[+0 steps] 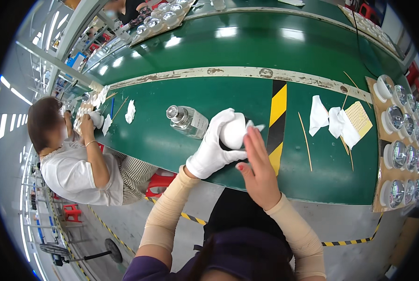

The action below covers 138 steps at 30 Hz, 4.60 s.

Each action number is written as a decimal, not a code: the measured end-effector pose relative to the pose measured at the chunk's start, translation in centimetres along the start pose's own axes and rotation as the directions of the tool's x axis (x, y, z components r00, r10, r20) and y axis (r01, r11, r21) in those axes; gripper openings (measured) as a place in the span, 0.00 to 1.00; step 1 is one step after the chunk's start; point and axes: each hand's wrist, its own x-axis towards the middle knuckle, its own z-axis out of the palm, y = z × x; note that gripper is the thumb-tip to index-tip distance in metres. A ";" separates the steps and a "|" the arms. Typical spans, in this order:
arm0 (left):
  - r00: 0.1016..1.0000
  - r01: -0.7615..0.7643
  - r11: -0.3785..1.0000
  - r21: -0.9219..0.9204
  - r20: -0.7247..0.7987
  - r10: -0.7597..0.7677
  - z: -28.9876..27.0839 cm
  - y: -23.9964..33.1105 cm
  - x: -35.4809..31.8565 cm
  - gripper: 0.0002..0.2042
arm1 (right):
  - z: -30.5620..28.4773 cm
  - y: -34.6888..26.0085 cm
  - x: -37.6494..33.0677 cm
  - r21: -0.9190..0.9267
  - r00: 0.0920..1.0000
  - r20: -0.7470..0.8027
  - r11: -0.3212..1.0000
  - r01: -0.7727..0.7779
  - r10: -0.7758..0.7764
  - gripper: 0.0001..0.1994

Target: Wiping and cleaning small white round components with a cloth at a production line station.

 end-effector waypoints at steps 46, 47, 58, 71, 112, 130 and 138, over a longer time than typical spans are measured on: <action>0.992 -0.129 0.991 0.040 -0.005 0.130 0.0 -2.3 0.6 0.45 | -1.2 0.5 1.8 0.435 0.877 0.014 0.787 -0.438 0.481 0.20; 0.993 -0.117 0.993 0.018 -0.009 0.117 -0.1 -2.1 0.4 0.44 | -1.4 0.2 0.8 0.448 0.874 -0.001 0.782 -0.434 0.486 0.18; 0.966 0.252 0.961 -0.115 -0.031 -0.257 0.5 2.2 0.6 0.49 | -3.9 -0.2 -1.6 0.703 0.836 -0.174 0.660 -0.265 0.521 0.15; 0.978 0.150 0.977 -0.148 0.166 -0.125 -1.9 -1.7 0.3 0.44 | 1.5 -0.5 2.9 -0.211 0.981 -0.139 0.972 0.107 -0.138 0.23; 0.979 -0.037 0.998 0.051 -0.196 0.047 1.9 -1.1 0.3 0.48 | -2.4 -2.6 8.2 0.111 0.961 -0.273 0.991 0.078 -0.045 0.07; 0.995 -0.067 0.997 0.028 0.076 0.065 2.1 -2.3 -0.3 0.27 | 6.9 -3.4 13.0 -0.463 0.684 0.371 0.514 0.723 -0.628 0.12; 0.995 -0.078 0.995 0.063 0.067 0.074 2.4 -2.6 0.1 0.27 | 6.8 -2.9 13.4 -0.441 0.717 0.367 0.567 0.696 -0.593 0.11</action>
